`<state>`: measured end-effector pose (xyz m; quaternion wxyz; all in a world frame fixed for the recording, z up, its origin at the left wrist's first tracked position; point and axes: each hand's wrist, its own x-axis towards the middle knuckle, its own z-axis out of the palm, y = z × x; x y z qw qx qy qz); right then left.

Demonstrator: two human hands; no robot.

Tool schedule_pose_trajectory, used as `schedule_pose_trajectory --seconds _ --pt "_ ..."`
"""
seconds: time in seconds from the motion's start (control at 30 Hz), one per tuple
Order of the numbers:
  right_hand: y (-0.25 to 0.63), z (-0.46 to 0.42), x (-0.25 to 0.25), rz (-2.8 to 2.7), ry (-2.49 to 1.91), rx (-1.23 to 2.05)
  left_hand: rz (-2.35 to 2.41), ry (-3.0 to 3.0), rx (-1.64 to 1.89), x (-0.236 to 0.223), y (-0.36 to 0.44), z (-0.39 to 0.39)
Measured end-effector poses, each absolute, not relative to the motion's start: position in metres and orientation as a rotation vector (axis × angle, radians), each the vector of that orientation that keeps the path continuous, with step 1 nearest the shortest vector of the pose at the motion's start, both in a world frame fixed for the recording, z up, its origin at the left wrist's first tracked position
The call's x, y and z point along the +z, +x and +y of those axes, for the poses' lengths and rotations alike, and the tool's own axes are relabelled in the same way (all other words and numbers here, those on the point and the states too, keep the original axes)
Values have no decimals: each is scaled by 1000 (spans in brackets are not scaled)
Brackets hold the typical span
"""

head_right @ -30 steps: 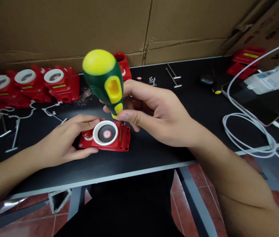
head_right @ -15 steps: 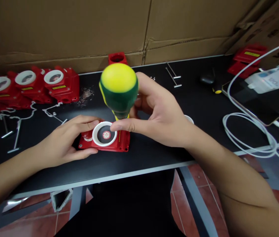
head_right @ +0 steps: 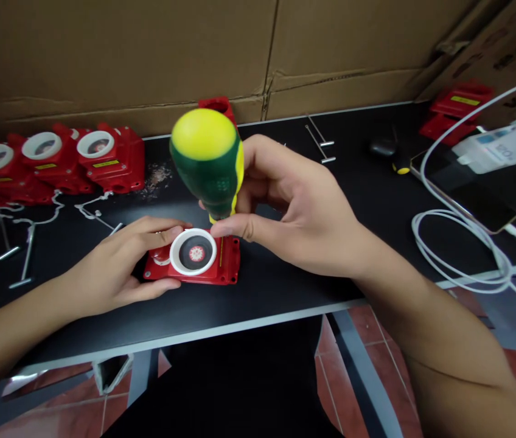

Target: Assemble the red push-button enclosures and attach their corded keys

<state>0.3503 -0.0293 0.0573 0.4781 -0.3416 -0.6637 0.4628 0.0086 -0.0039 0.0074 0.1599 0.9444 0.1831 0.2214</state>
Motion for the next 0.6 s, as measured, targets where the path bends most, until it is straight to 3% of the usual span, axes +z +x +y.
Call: schedule_pose_trajectory --seconds 0.33,0.6 --pt "332 26 69 -1966 -768 1011 689 2729 733 -1 3 5" --pt "342 31 51 -1849 -658 1195 723 2706 684 -2 3 9"
